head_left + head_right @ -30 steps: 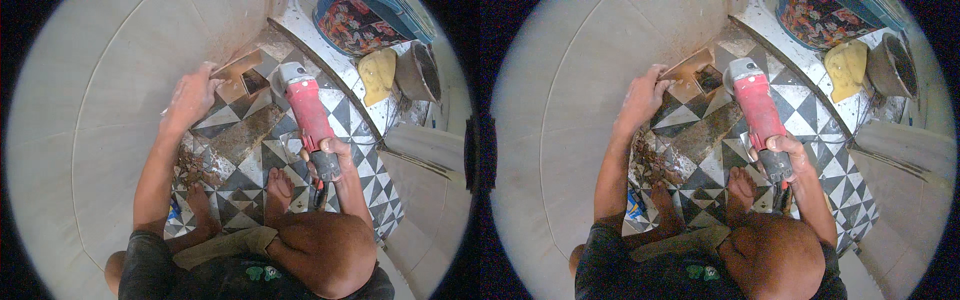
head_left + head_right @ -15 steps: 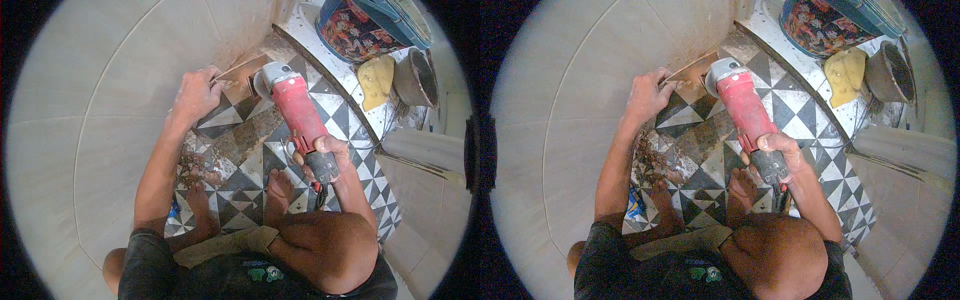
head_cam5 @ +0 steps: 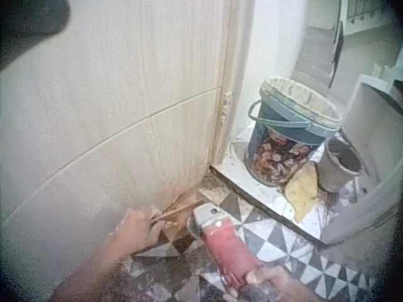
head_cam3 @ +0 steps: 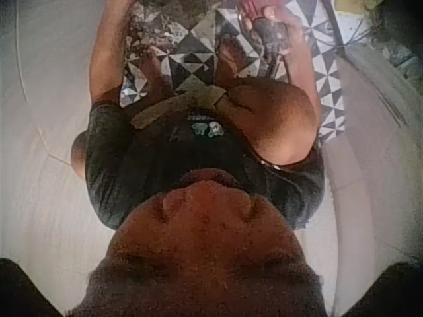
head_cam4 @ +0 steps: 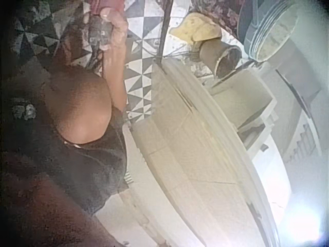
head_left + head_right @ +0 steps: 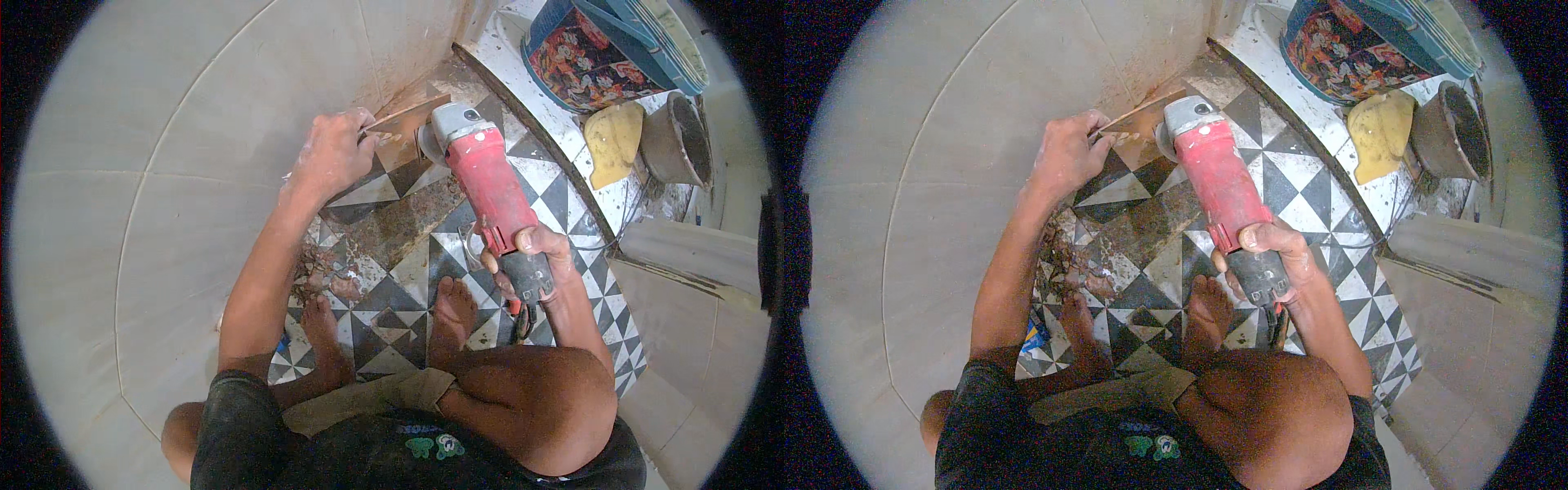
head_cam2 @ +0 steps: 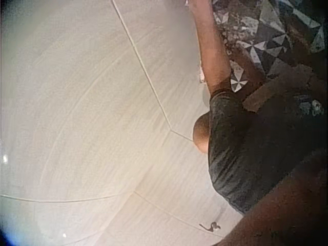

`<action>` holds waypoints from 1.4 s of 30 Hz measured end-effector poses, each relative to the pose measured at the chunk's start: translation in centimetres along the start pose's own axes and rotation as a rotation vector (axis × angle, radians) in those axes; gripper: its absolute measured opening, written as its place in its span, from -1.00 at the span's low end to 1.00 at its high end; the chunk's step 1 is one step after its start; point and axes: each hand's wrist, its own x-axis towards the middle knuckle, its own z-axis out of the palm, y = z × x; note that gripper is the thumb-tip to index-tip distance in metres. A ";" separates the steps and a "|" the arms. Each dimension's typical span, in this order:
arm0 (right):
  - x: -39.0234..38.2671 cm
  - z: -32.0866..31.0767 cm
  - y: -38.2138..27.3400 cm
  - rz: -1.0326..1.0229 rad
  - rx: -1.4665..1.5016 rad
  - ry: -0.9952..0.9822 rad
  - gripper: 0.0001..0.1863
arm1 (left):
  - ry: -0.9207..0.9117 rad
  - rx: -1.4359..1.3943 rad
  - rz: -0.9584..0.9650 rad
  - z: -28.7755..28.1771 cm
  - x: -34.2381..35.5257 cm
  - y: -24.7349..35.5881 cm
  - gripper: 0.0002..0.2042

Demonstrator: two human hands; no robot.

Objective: Installing and fitting floor tiles around a floor drain.

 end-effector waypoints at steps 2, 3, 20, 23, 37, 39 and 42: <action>-0.1 0.0 0.1 0.023 0.028 0.026 -0.35 | 0.001 -0.001 0.013 -0.2 -0.2 0.0 -0.84; 0.0 -0.1 0.2 0.026 0.029 0.026 -0.35 | -0.013 -0.017 0.001 -0.3 -0.3 0.1 -0.83; 0.2 -0.5 -0.1 0.017 0.024 -0.004 -0.35 | -0.007 0.016 0.016 -0.1 -0.2 0.3 -0.86; 0.3 -0.5 0.0 0.025 0.042 -0.025 -0.35 | -0.021 0.009 -0.007 -0.2 -0.3 0.3 -0.85; 0.6 -1.1 0.1 0.037 0.103 -0.056 -0.36 | -0.008 0.011 0.017 0.0 -0.3 0.0 -0.84; 0.7 -1.1 0.1 0.039 0.109 -0.062 -0.36 | -0.012 0.012 0.022 0.0 -0.2 -0.1 -0.84; 0.5 -0.3 -0.2 0.012 0.078 -0.052 -0.35 | -0.029 0.008 0.015 0.0 -0.1 0.2 -0.84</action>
